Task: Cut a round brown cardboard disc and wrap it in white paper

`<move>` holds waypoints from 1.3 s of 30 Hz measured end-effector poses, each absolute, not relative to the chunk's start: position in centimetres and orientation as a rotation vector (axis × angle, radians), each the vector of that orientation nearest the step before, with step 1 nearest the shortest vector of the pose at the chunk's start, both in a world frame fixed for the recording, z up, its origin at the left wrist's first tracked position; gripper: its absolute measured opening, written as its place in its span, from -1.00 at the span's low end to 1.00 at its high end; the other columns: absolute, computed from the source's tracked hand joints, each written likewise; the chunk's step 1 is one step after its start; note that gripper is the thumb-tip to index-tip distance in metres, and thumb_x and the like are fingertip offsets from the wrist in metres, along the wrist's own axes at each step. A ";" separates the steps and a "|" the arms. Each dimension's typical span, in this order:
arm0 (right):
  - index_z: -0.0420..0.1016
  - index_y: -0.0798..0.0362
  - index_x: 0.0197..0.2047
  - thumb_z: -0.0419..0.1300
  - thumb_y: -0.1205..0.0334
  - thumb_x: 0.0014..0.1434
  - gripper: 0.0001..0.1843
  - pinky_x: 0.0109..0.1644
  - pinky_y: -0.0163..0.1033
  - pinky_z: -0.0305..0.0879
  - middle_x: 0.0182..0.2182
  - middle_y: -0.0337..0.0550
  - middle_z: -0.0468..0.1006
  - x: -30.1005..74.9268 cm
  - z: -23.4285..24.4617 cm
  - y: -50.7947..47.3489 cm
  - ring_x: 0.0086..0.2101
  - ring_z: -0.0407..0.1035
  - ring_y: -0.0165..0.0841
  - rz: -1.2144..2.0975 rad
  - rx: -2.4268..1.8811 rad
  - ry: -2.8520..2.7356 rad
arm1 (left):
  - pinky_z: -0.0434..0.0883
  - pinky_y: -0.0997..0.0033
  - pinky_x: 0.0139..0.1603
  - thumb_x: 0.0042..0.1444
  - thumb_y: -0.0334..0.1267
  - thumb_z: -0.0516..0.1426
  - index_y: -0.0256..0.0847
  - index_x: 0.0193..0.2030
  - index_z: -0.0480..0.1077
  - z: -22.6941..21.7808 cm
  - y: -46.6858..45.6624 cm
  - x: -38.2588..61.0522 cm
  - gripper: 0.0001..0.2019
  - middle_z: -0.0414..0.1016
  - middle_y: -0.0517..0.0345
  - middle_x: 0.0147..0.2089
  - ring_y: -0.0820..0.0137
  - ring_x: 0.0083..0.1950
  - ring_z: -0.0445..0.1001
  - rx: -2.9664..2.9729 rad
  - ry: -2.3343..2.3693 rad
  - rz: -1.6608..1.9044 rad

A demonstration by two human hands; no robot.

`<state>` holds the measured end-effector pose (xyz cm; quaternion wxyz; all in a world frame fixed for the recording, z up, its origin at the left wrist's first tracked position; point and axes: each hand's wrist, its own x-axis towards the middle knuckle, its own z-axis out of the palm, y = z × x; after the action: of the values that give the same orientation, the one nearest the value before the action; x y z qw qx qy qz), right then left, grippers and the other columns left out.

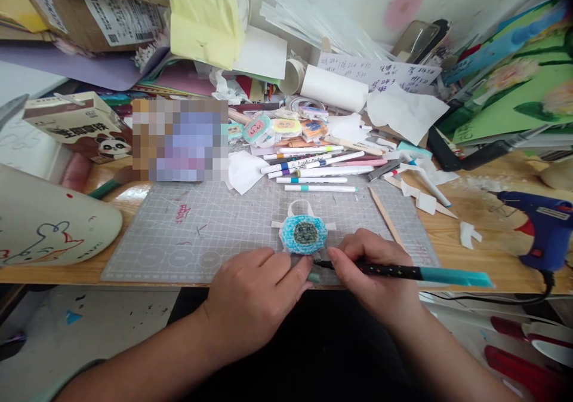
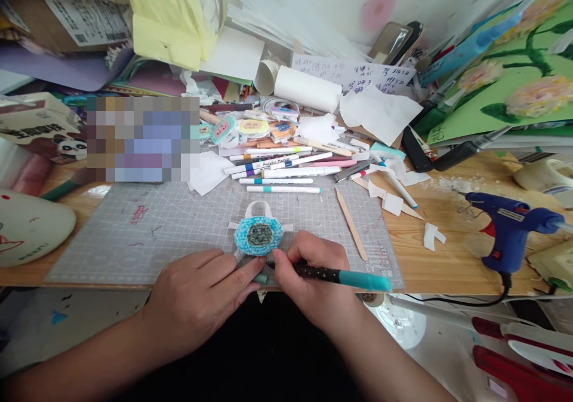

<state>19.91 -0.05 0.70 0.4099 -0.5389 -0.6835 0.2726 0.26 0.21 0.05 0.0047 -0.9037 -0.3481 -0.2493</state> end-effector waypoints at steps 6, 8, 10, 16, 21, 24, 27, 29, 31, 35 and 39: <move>0.15 0.00 -0.63 0.19 0.31 0.10 -0.65 -0.59 -0.33 0.03 -0.69 -0.38 0.24 20.0 0.7 -0.1 -0.65 0.11 -0.49 0.661 -1.403 -1.671 | 0.26 0.31 -0.57 0.21 -0.21 0.10 -0.23 -0.11 0.50 0.1 0.1 0.1 -0.78 0.44 0.21 -0.52 0.36 -0.52 0.38 -2.828 -1.097 -0.768; 0.15 0.00 -0.62 0.19 0.30 0.11 -0.65 -0.58 -0.33 0.03 -0.69 -0.38 0.24 19.9 0.6 -0.1 -0.65 0.11 -0.49 0.651 -1.420 -1.654 | 0.27 0.31 -0.57 0.21 -0.21 0.10 -0.22 -0.10 0.50 0.1 0.1 0.1 -0.78 0.44 0.21 -0.52 0.36 -0.52 0.39 -2.830 -1.095 -0.759; 0.16 0.00 -0.62 0.19 0.30 0.11 -0.65 -0.57 -0.32 0.03 -0.69 -0.38 0.24 20.0 0.5 -0.2 -0.64 0.11 -0.48 0.643 -1.425 -1.642 | 0.27 0.31 -0.57 0.21 -0.21 0.10 -0.22 -0.09 0.50 0.0 0.1 0.2 -0.78 0.44 0.21 -0.51 0.35 -0.52 0.39 -2.832 -1.096 -0.749; 0.15 0.00 -0.63 0.19 0.31 0.11 -0.65 -0.55 -0.32 0.04 -0.69 -0.38 0.22 20.0 0.6 -0.1 -0.63 0.12 -0.48 0.641 -1.443 -1.632 | 0.28 0.31 -0.57 0.20 -0.22 0.11 -0.22 -0.10 0.50 0.0 0.2 0.2 -0.78 0.44 0.22 -0.51 0.37 -0.52 0.38 -2.842 -1.091 -0.764; 0.14 0.01 -0.62 0.18 0.31 0.11 -0.65 -0.55 -0.33 0.02 -0.68 -0.40 0.20 19.9 0.7 -0.1 -0.63 0.09 -0.49 0.620 -1.459 -1.627 | 0.24 0.33 -0.58 0.21 -0.22 0.10 -0.21 -0.13 0.51 0.1 0.3 0.2 -0.79 0.43 0.23 -0.53 0.38 -0.54 0.36 -2.814 -1.089 -0.768; 0.13 0.01 -0.62 0.18 0.32 0.11 -0.65 -0.55 -0.33 0.01 -0.68 -0.41 0.20 20.0 0.6 -0.1 -0.63 0.07 -0.50 0.637 -1.446 -1.643 | 0.24 0.34 -0.57 0.21 -0.22 0.09 -0.21 -0.13 0.52 0.1 0.3 0.3 -0.79 0.43 0.22 -0.53 0.38 -0.53 0.36 -2.812 -1.084 -0.771; 0.14 0.01 -0.61 0.19 0.32 0.12 -0.65 -0.55 -0.34 0.02 -0.67 -0.40 0.21 20.1 0.5 -0.1 -0.63 0.08 -0.50 0.658 -1.427 -1.642 | 0.24 0.33 -0.56 0.21 -0.22 0.10 -0.21 -0.12 0.51 0.0 0.3 0.3 -0.79 0.43 0.22 -0.52 0.39 -0.54 0.36 -2.812 -1.077 -0.774; 0.14 0.01 -0.61 0.19 0.33 0.11 -0.65 -0.55 -0.33 0.02 -0.67 -0.40 0.21 20.1 0.5 -0.1 -0.63 0.09 -0.50 0.664 -1.417 -1.651 | 0.25 0.33 -0.56 0.21 -0.22 0.10 -0.21 -0.12 0.51 0.0 0.2 0.3 -0.79 0.43 0.22 -0.52 0.38 -0.54 0.35 -2.811 -1.076 -0.778; 0.14 0.02 -0.62 0.19 0.33 0.11 -0.64 -0.54 -0.33 0.02 -0.67 -0.40 0.20 20.1 0.5 0.0 -0.63 0.09 -0.50 0.666 -1.417 -1.650 | 0.25 0.32 -0.56 0.21 -0.22 0.10 -0.22 -0.12 0.51 0.0 0.2 0.2 -0.79 0.43 0.22 -0.52 0.38 -0.53 0.36 -2.812 -1.082 -0.780; 0.14 0.02 -0.62 0.19 0.33 0.11 -0.65 -0.55 -0.34 0.02 -0.68 -0.40 0.21 20.0 0.6 0.0 -0.63 0.09 -0.51 0.662 -1.419 -1.647 | 0.24 0.32 -0.56 0.21 -0.21 0.10 -0.21 -0.11 0.51 -0.1 0.2 0.1 -0.78 0.43 0.22 -0.52 0.36 -0.52 0.37 -2.824 -1.089 -0.769; 0.14 0.02 -0.63 0.19 0.33 0.11 -0.64 -0.56 -0.33 0.01 -0.68 -0.40 0.21 20.0 0.6 0.0 -0.64 0.09 -0.51 0.639 -1.415 -1.652 | 0.25 0.32 -0.56 0.20 -0.22 0.11 -0.20 -0.10 0.50 -0.1 0.1 0.1 -0.79 0.43 0.23 -0.52 0.37 -0.52 0.37 -2.819 -1.099 -0.774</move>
<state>19.99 -0.02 0.63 0.4233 -0.5656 -0.6602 0.2552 0.14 0.14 -0.11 0.0095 -0.9026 -0.3518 -0.2478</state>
